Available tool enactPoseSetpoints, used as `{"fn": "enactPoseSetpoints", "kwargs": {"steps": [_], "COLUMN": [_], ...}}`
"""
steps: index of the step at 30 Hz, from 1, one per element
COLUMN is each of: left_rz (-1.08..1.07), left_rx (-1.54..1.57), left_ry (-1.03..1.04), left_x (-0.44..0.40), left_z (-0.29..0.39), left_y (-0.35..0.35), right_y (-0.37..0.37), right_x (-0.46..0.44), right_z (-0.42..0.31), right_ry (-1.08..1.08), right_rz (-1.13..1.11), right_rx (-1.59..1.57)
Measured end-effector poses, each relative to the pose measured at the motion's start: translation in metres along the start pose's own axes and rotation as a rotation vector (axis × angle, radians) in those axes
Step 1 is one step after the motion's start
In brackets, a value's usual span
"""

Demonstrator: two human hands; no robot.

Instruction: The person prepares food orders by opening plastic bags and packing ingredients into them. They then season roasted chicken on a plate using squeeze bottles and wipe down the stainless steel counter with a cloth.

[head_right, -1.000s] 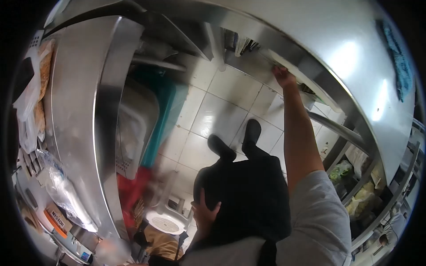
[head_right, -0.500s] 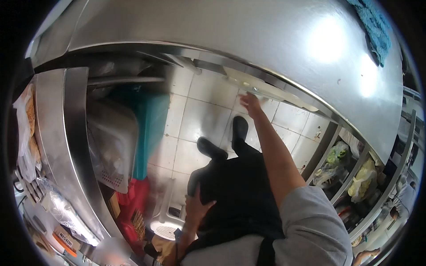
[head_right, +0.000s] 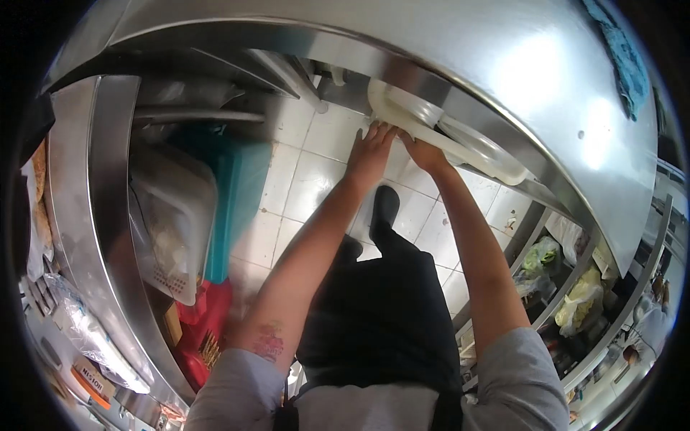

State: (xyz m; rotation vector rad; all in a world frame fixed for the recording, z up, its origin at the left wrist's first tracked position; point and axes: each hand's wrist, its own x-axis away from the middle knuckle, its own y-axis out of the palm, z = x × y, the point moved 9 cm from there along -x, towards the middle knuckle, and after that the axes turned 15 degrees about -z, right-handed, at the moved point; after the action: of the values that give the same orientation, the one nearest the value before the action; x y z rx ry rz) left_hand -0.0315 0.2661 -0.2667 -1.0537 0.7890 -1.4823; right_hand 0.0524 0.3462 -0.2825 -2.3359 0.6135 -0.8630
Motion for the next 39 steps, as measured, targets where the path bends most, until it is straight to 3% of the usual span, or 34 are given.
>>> {"fn": "enactPoseSetpoints", "kwargs": {"steps": [1, 4, 8, 10, 11, 14, 15, 18, 20, 22, 25, 27, 28, 31, 34, 35, 39], "left_rz": [-0.033, -0.058, -0.049, -0.038, -0.044, -0.055, -0.059, 0.026, -0.074, -0.092, 0.008, 0.039, 0.027, -0.033, 0.034, 0.038, 0.093], "left_rx": [0.047, 0.150, 0.180, 0.170, 0.167, 0.099, 0.076, 0.096, 0.102, 0.091, 0.045, -0.006, 0.045, 0.255, 0.249, 0.191, 0.188], "left_ry": [-0.021, -0.030, -0.001, -0.008, -0.024, -0.058, -0.064, -0.027, -0.027, -0.031, -0.059, -0.090, -0.122, -0.245, -0.123, -0.053, 0.115], "left_x": [-0.001, 0.001, -0.002, -0.001, -0.003, -0.004, -0.003, -0.007, -0.017, -0.018, -0.013, 0.011, 0.021, 0.033, 0.015, 0.007, -0.011], "left_z": [-0.001, -0.005, -0.010, -0.010, -0.009, -0.011, -0.010, -0.013, -0.014, -0.011, -0.003, 0.008, 0.010, 0.005, 0.011, 0.015, 0.012], "left_y": [0.004, 0.013, 0.016, 0.020, 0.023, 0.023, 0.026, 0.027, 0.011, 0.009, 0.014, 0.029, 0.024, 0.013, -0.002, -0.002, -0.006], "right_y": [0.006, 0.014, -0.020, -0.025, -0.021, -0.002, 0.002, 0.008, 0.004, -0.003, 0.014, 0.037, 0.034, 0.019, 0.002, -0.002, -0.017], "right_x": [-0.001, 0.018, 0.071, 0.057, 0.048, 0.015, 0.008, -0.016, -0.034, -0.037, -0.023, 0.003, 0.019, 0.041, 0.056, 0.066, 0.053], "right_z": [0.005, 0.006, 0.027, 0.038, 0.042, 0.026, 0.029, 0.050, 0.067, 0.074, 0.095, 0.105, 0.084, 0.051, 0.025, 0.011, 0.011], "right_ry": [0.057, 0.087, 0.239, 0.269, 0.328, 0.185, 0.152, 0.242, 0.414, 0.404, 0.278, 0.008, 0.011, 0.284, 0.209, 0.084, 0.149], "right_rz": [-0.109, -0.135, 0.346, 0.351, 0.325, 0.331, 0.289, 0.051, -0.168, -0.145, -0.135, 0.034, 0.068, -0.493, -0.343, -0.122, -0.179], "right_rx": [-0.055, 0.061, 0.032, -0.102, -0.100, 0.285, 0.225, 0.207, 0.214, 0.176, 0.518, 0.558, 0.432, 0.296, 0.543, 0.711, 0.662]}}
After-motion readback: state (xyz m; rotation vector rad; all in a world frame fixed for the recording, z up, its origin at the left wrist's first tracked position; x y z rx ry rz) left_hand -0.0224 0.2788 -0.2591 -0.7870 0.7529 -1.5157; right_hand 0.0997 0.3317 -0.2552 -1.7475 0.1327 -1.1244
